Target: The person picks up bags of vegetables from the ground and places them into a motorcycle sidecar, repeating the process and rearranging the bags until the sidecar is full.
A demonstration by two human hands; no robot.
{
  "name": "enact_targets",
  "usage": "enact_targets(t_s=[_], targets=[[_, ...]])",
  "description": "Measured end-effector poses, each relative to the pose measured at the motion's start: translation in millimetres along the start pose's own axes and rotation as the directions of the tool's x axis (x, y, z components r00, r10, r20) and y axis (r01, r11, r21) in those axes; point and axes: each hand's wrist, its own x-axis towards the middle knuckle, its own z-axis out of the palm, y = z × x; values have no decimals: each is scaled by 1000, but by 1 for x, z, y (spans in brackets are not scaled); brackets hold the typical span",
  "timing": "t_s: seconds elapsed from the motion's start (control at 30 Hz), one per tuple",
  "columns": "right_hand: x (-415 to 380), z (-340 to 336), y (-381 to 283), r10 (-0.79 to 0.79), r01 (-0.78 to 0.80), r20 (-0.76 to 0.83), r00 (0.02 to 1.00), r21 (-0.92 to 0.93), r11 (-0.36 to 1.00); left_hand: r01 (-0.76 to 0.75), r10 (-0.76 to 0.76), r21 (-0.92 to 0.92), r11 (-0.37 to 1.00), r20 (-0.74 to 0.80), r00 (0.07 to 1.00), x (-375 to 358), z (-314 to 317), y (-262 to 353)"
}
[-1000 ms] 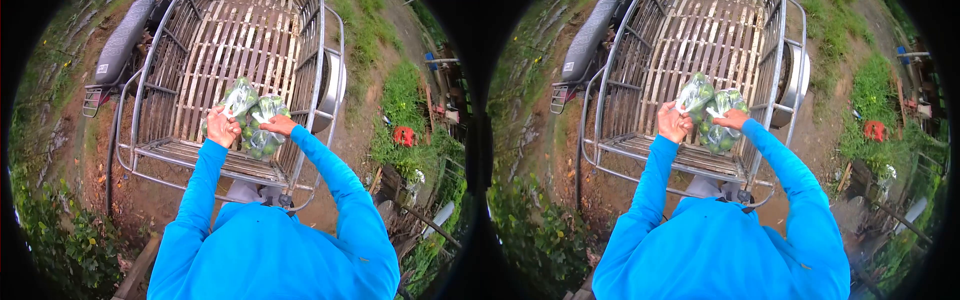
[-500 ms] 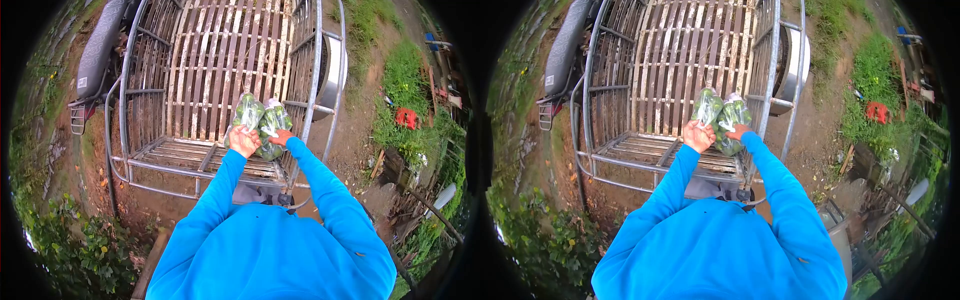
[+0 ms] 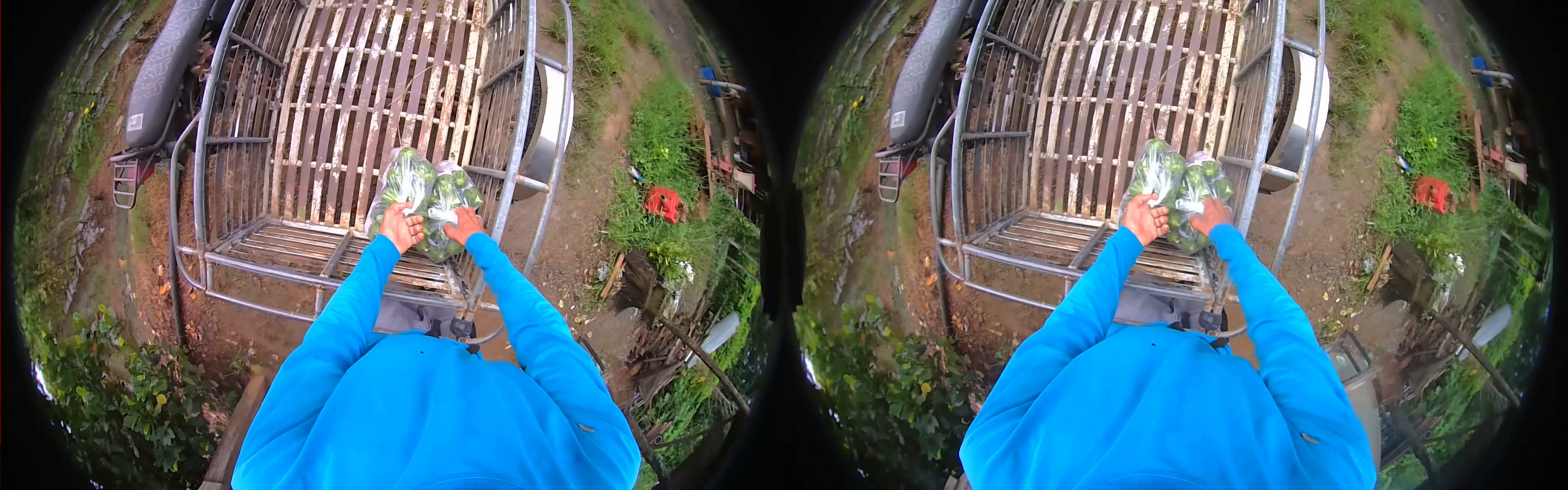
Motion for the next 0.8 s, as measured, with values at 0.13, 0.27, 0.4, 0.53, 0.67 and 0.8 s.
enact_targets(t_s=[0.13,0.27,0.4,0.53,0.67,0.8], targets=[[-21,18,-2,-93,99,-287,953,6,995,-61,68,-58,996,129,989,-25,-3,-7],[-44,17,-3,-194,241,-325,926,112,964,-278,275,115,954,40,961,-54,-16,-33],[-62,32,3,-229,233,-38,973,137,963,-292,255,403,867,145,956,-91,-39,-53],[-86,46,-13,-301,265,272,914,162,951,-305,265,467,830,152,952,-132,-59,-85],[-102,85,-11,-711,709,66,700,62,703,-467,471,336,818,74,879,-180,-84,-140],[-138,90,-31,-816,824,128,564,-144,548,-649,675,194,736,-145,723,-224,-127,-231]])
